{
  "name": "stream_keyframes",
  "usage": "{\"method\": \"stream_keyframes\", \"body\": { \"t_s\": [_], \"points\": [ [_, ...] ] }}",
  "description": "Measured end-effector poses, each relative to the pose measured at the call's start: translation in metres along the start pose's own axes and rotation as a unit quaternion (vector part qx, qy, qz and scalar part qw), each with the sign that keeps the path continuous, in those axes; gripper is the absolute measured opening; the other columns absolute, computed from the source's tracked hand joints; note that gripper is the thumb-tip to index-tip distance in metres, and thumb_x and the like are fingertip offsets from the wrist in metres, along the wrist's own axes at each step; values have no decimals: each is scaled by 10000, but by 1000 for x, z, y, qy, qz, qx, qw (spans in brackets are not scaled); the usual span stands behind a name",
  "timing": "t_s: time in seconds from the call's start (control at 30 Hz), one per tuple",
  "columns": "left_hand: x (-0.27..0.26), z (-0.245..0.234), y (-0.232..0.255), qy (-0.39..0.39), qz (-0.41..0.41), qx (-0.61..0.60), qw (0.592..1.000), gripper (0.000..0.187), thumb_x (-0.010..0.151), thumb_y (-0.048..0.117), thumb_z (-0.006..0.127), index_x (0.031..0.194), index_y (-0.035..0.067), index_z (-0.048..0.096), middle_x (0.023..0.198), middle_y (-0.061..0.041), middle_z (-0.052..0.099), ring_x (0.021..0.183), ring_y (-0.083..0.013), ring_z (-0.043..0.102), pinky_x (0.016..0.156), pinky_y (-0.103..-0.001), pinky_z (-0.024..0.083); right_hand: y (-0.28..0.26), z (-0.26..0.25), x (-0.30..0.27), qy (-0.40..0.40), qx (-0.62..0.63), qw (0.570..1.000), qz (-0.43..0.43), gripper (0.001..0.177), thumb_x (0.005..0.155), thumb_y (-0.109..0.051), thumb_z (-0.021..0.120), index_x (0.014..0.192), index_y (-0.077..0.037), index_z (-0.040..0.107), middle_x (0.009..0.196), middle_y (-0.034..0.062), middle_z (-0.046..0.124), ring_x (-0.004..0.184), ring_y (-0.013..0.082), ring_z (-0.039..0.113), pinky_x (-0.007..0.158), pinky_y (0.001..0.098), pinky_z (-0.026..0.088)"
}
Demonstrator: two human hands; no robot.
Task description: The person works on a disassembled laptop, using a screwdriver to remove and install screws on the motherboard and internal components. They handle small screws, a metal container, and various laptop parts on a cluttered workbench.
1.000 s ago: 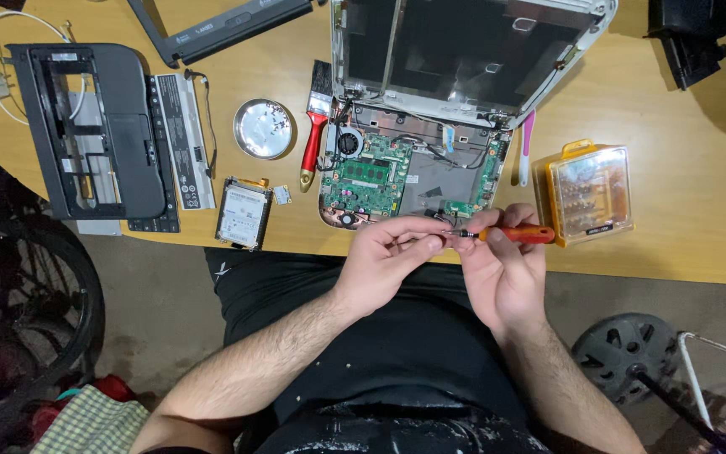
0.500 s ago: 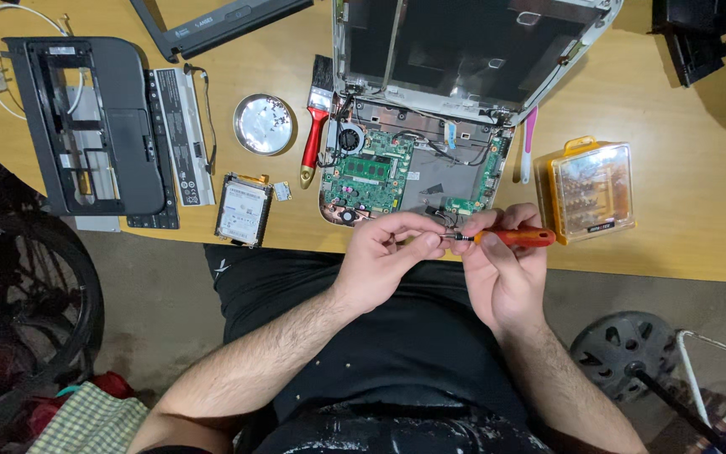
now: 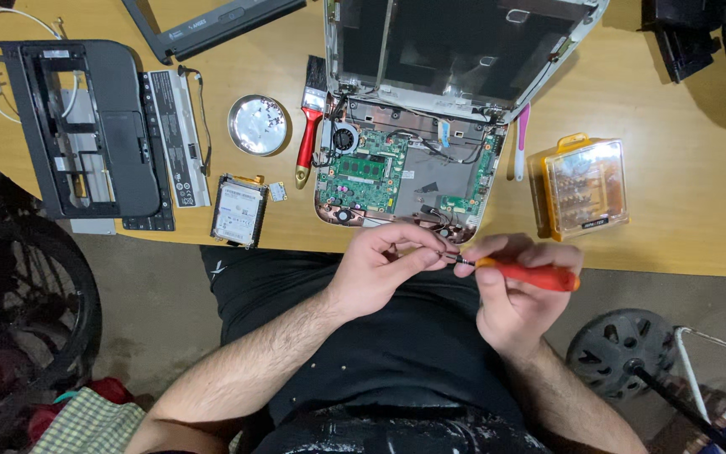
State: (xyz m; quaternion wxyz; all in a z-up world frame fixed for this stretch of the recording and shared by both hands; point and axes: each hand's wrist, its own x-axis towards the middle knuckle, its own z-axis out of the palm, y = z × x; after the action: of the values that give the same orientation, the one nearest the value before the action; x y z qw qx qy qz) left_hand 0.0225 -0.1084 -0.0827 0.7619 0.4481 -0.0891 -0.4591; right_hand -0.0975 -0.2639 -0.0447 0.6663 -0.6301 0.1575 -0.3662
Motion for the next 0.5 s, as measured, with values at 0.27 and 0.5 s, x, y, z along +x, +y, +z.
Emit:
{"method": "stream_keyframes", "body": {
  "t_s": [0.27, 0.5],
  "points": [
    [-2, -3, 0, -20, -13, 6, 1000, 134, 1141, -55, 831, 1268, -61, 870, 1221, -230, 912, 1176, -239, 867, 1009, -473, 795, -5, 0, -4, -11, -35, 999, -33, 461, 1078, -4, 850, 1213, -97, 419, 1084, 342, 841, 837, 320, 869, 689, 327, 681],
    [-3, -3, -1, -24, -4, 11, 1000, 133, 1132, -59, 839, 1262, -65, 866, 1201, -231, 911, 1164, -236, 866, 983, -479, 800, -9, 0, -1, -15, -61, 996, -60, 448, 1103, -35, 833, 1205, -91, 400, 1062, 338, 835, 812, 315, 855, 669, 329, 667]
  ]
}}
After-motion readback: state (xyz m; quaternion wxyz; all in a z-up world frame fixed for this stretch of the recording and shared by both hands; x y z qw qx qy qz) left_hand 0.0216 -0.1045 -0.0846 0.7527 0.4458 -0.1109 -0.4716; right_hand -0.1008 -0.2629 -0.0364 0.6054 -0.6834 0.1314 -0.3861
